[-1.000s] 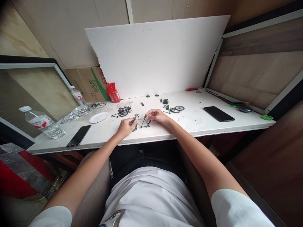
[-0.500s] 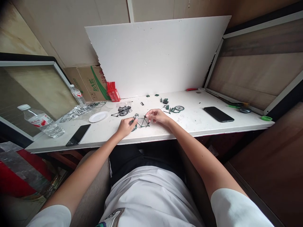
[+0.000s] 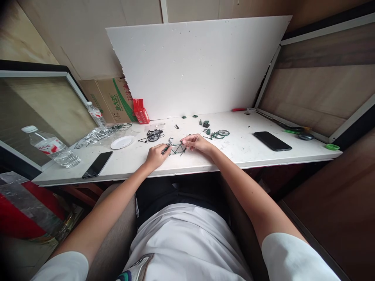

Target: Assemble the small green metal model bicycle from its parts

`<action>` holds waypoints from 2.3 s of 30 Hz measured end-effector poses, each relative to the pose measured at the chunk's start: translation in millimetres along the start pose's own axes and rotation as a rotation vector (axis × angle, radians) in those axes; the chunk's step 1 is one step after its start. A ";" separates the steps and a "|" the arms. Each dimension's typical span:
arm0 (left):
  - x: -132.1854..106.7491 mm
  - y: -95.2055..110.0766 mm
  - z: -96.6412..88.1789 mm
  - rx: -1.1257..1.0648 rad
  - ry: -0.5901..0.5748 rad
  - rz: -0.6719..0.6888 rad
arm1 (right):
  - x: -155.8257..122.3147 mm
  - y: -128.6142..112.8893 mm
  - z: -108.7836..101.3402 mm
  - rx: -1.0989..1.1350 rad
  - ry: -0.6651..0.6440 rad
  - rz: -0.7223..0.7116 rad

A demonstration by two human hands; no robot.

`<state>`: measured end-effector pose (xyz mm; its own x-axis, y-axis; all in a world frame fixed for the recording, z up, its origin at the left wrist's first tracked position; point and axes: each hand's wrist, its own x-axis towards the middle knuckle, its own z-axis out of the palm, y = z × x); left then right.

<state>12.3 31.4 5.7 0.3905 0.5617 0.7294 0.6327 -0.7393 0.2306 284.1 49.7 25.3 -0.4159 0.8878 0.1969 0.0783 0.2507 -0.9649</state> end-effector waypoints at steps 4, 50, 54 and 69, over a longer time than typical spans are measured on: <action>-2.0 -2.0 1.1 0.042 -0.004 0.074 | -1.3 -0.1 0.2 0.044 -0.048 0.006; -0.3 2.3 -2.6 0.059 -0.050 0.313 | -0.7 -1.7 -9.8 -0.103 -0.444 0.041; -0.9 1.8 -3.1 0.056 -0.049 0.299 | -0.7 -1.4 -10.5 -0.101 -0.464 0.039; -2.8 3.4 -5.4 0.085 -0.010 0.311 | -6.3 -16.6 -4.6 -0.130 -0.474 0.102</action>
<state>9.8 25.2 7.9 0.5803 0.3180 0.7498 0.5358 -0.8424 -0.0574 289.6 41.8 40.8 -0.7639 0.6447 -0.0277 0.2404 0.2445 -0.9394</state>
